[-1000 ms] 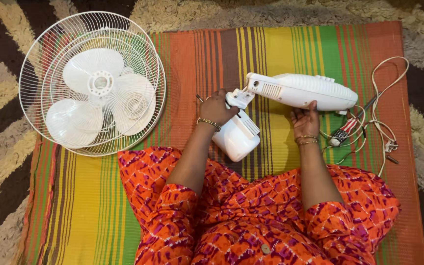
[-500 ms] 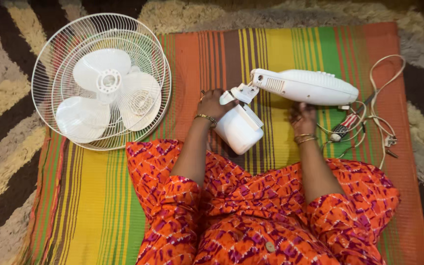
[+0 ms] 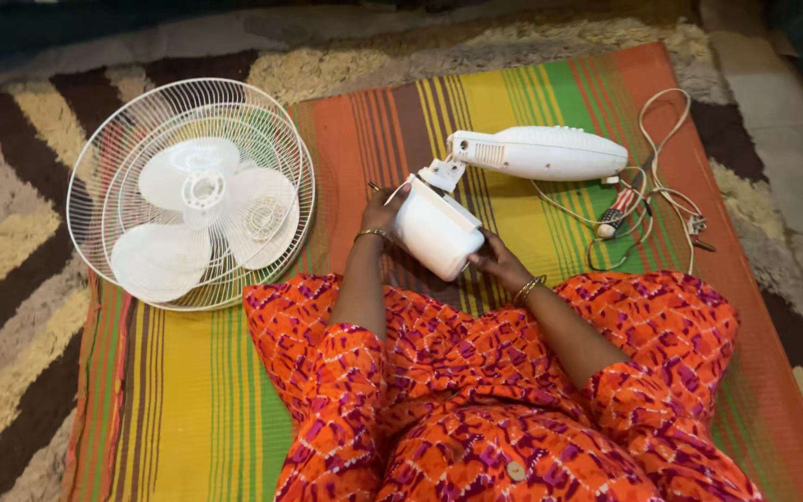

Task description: The person sits on a mat and uses a screwdriver to remove screws from the white plastic housing of a table fan. They separate the housing halves and continue unscrewing components while the fan blades and cage remain detached nearby.

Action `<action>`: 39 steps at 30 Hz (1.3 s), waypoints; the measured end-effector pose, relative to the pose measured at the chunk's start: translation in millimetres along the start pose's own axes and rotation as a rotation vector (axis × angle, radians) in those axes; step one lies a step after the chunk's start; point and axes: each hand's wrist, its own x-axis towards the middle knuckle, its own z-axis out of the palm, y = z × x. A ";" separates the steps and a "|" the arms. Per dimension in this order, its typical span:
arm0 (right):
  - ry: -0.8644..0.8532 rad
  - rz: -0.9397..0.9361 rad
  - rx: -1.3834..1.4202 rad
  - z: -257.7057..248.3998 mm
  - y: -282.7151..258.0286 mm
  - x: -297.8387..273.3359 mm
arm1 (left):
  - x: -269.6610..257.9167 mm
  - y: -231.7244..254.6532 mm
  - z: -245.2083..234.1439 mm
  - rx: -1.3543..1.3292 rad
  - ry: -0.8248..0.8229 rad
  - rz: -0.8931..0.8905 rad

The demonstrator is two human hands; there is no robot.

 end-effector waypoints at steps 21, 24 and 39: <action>-0.034 0.167 0.184 -21.9 11.8 -29.2 | -94.4 54.2 -24.1 0.623 -0.078 -0.093; 0.518 -0.246 0.047 -83.3 -11.2 -11.4 | -87.8 48.8 -17.0 0.690 -0.021 -0.085; 1.279 0.018 -0.944 -173.8 -25.4 -5.3 | -62.1 33.0 -10.7 0.802 -0.057 -0.165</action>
